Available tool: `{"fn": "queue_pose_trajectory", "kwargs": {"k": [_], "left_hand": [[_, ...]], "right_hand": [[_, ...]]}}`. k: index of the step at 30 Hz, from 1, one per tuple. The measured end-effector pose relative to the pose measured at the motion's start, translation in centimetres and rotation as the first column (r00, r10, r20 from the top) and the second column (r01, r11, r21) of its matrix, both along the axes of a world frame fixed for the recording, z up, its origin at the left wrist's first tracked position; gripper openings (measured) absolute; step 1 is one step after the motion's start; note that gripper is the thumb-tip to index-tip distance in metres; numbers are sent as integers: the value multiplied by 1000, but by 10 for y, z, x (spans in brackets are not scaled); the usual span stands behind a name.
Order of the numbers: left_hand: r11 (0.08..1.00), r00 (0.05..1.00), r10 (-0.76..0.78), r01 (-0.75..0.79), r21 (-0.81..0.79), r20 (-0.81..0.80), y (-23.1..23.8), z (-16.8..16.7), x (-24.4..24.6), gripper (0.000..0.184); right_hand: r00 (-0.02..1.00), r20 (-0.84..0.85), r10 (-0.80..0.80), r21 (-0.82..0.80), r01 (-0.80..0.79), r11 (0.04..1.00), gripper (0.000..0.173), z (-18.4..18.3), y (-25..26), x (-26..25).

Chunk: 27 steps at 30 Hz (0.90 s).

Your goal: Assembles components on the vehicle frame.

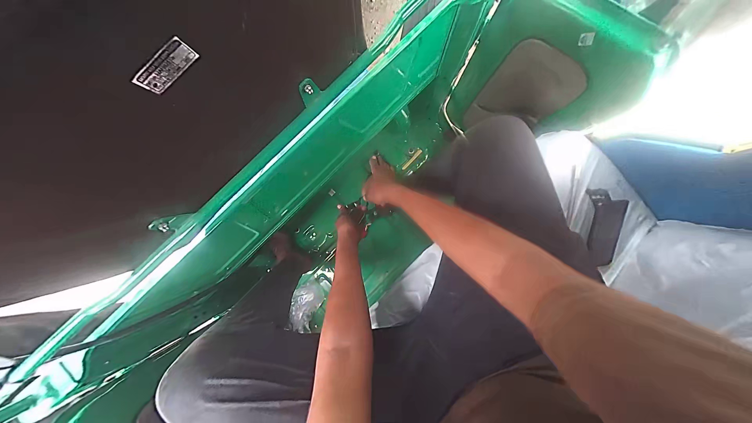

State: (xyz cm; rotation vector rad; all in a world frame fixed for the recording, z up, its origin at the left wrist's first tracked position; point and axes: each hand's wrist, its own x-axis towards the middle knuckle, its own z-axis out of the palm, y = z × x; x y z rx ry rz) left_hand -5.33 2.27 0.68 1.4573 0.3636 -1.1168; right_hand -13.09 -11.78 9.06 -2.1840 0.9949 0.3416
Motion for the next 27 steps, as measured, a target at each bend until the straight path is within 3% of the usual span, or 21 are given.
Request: {"fn": "queue_pose_trajectory", "kwargs": {"k": [2,4,6,10,14,17,21,25,27], "left_hand": [[1000,1000,-8,8,18,2,0,2,-4,65],[999,1000,-28,28,34,-1,3,-1,-2,60],[996,1000,-13,13,85,6,8,-13,-3,56],[988,999,-33,28,155,35,8,-26,1,52],[956,993,-101,81,281,58,-2,-13,5,48],[955,985,-161,140,263,61,1,-20,11,31],[973,986,-162,154,173,36,6,-45,14,26],[955,963,-259,244,167,72,-2,-33,9,41],[925,897,-374,345,156,234,-4,-25,11,43]], "right_hand": [[993,-13,-113,175,114,978,30,-5,13,1],[978,4,-208,368,192,910,27,-45,30,3],[960,14,-281,424,249,871,29,-69,41,0],[961,-4,-276,409,254,877,28,-83,35,9],[956,9,-293,444,258,858,37,-94,32,7],[965,46,-257,426,214,879,40,-101,36,8],[994,2,-112,363,103,926,31,-101,31,7],[997,-59,-42,310,58,949,24,-94,30,10],[995,28,-92,195,85,977,27,-84,41,10]]}}
